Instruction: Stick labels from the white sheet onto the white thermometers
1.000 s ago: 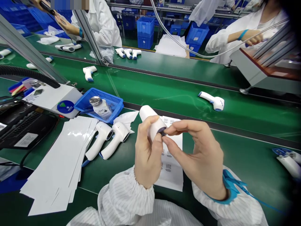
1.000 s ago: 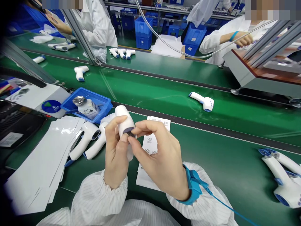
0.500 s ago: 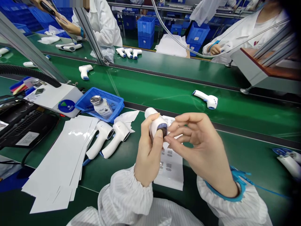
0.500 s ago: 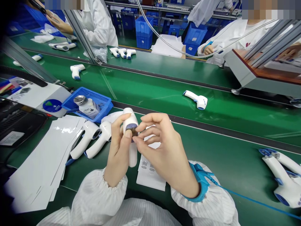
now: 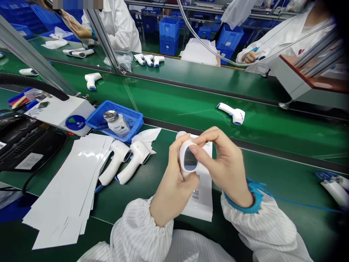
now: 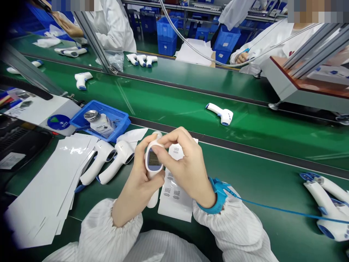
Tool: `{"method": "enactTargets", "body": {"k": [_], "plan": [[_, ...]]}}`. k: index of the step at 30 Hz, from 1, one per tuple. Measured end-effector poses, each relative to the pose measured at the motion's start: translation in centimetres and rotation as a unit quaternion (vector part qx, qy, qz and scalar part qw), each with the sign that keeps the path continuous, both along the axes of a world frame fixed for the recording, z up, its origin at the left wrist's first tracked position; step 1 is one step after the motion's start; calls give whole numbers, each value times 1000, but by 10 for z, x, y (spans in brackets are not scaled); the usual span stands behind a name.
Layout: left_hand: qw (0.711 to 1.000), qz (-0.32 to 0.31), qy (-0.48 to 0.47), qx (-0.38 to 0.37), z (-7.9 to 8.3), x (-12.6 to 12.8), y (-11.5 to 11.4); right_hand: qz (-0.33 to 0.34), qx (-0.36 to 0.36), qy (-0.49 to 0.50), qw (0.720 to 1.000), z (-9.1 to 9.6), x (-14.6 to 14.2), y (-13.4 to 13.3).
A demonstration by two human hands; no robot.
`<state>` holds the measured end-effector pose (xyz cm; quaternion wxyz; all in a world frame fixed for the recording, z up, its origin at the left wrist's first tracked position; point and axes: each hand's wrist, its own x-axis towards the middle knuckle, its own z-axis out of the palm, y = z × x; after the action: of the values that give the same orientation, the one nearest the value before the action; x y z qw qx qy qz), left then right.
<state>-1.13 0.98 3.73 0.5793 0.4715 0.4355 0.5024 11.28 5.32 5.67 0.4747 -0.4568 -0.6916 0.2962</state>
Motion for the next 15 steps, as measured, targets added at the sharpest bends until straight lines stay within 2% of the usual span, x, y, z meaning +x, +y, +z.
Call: {"method": "enactTargets", "body": {"k": [3,6,8,9,11,12,15], "plan": [[998,1,-53,-30,-3,-4,7,47,-95,5,994,-7,1,-7],[984,-25,-170,-41,-11,-11,22,170,-256,30,951,-25,3,-4],[979,-4,-196,-53,-20,-15,33,189,-305,-14,933,-41,1,16],[981,16,-177,-72,-24,-16,37,162,-299,-63,938,-50,-1,32],[986,43,-109,-120,-32,-16,41,60,-238,-185,952,-65,-7,78],[986,40,-77,-141,-35,-16,40,6,-209,-248,946,-70,-9,104],[985,4,-21,-171,-39,-19,34,-83,-168,-278,942,-77,0,174]]}}
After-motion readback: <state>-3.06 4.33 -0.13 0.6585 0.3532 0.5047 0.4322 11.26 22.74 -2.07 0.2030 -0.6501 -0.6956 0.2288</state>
